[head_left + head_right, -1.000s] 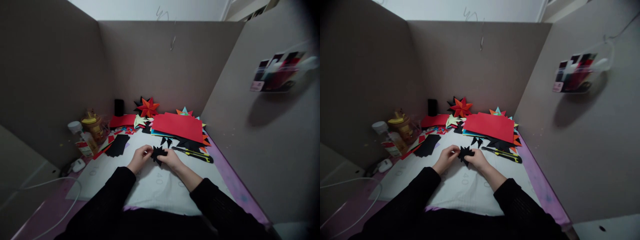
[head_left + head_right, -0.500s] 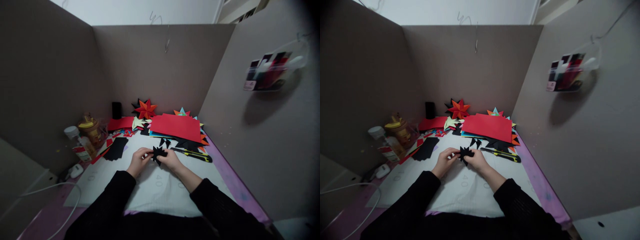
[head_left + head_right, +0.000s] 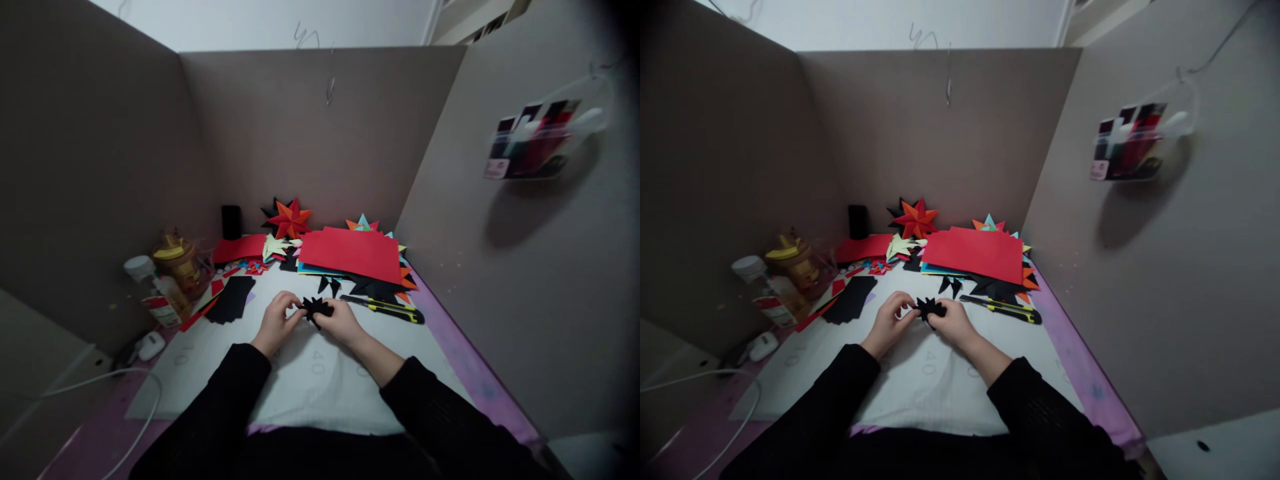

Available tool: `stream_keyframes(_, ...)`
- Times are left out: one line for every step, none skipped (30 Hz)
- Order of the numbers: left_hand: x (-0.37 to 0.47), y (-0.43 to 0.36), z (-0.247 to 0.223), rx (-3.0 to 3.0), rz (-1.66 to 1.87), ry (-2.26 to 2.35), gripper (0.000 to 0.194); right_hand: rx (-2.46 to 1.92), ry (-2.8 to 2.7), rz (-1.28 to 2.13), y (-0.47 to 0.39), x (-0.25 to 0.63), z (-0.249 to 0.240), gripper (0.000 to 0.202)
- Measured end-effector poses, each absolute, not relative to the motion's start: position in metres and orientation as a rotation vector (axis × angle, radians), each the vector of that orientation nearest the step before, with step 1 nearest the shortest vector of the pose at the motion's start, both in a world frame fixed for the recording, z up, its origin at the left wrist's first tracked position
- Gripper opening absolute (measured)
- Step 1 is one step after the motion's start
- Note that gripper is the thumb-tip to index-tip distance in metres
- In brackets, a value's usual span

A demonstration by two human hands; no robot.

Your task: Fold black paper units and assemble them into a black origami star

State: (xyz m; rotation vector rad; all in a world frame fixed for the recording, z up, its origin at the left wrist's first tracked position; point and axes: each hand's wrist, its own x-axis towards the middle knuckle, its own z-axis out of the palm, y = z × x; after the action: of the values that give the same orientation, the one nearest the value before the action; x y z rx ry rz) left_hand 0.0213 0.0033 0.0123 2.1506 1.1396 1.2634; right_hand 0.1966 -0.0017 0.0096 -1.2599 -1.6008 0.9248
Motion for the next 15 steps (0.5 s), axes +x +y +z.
stream_keyframes(0.0213, 0.0033, 0.0126, 2.149, 1.258, 1.139, 0.007, -1.271, -1.612, 0.900, -0.0017, 0.1966, 0.0095, 0.009)
stream_keyframes(0.0212, 0.0034, 0.0129, 2.142, 1.253, 1.139, 0.007, -1.281, -1.622, 0.873, -0.0017, 0.1965, 0.0095, 0.009)
stream_keyframes(0.0212, 0.0035, 0.0131, 2.133, 1.245, 1.137, 0.008, -1.287, -1.633, 0.844, -0.0018, 0.1964, 0.0096, 0.008)
stream_keyframes(0.0211, 0.0036, 0.0132, 2.120, 1.233, 1.132, 0.008, -1.290, -1.645, 0.819, -0.0020, 0.1962, 0.0098, 0.007)
stream_keyframes(0.0211, 0.0038, 0.0132, 2.100, 1.223, 1.127, 0.008, -1.292, -1.656, 0.798, -0.0022, 0.1960, 0.0100, 0.007)
stream_keyframes(0.0211, 0.0041, 0.0130, 2.072, 1.213, 1.122, 0.008, -1.294, -1.665, 0.781, -0.0024, 0.1959, 0.0103, 0.006)
stream_keyframes(0.0212, 0.0044, 0.0128, 2.036, 1.204, 1.120, 0.008, -1.297, -1.670, 0.767, -0.0026, 0.1958, 0.0106, 0.006)
stream_keyframes(0.0215, 0.0046, 0.0126, 1.989, 1.198, 1.120, 0.009, -1.298, -1.675, 0.758, -0.0028, 0.1957, 0.0108, 0.006)
stream_keyframes(0.0219, 0.0047, 0.0122, 1.932, 1.191, 1.117, 0.010, -1.298, -1.678, 0.750, -0.0029, 0.1957, 0.0108, 0.006)
stream_keyframes(0.0225, 0.0048, 0.0118, 1.864, 1.182, 1.111, 0.010, -1.299, -1.681, 0.742, -0.0029, 0.1958, 0.0106, 0.006)
stream_keyframes(0.0233, 0.0047, 0.0114, 1.787, 1.172, 1.099, 0.010, -1.299, -1.684, 0.732, -0.0029, 0.1959, 0.0103, 0.007)
stream_keyframes(0.0243, 0.0045, 0.0109, 1.701, 1.158, 1.084, 0.011, -1.300, -1.688, 0.721, -0.0027, 0.1961, 0.0097, 0.007)
stream_keyframes(0.0253, 0.0042, 0.0103, 1.609, 1.139, 1.067, 0.011, -1.300, -1.692, 0.708, -0.0025, 0.1964, 0.0090, 0.007)
stream_keyframes(0.0265, 0.0038, 0.0098, 1.516, 1.119, 1.051, 0.011, -1.298, -1.697, 0.690, -0.0023, 0.1967, 0.0081, 0.008)
stream_keyframes(0.0277, 0.0035, 0.0092, 1.426, 1.098, 1.036, 0.012, -1.292, -1.705, 0.671, -0.0020, 0.1970, 0.0071, 0.008)
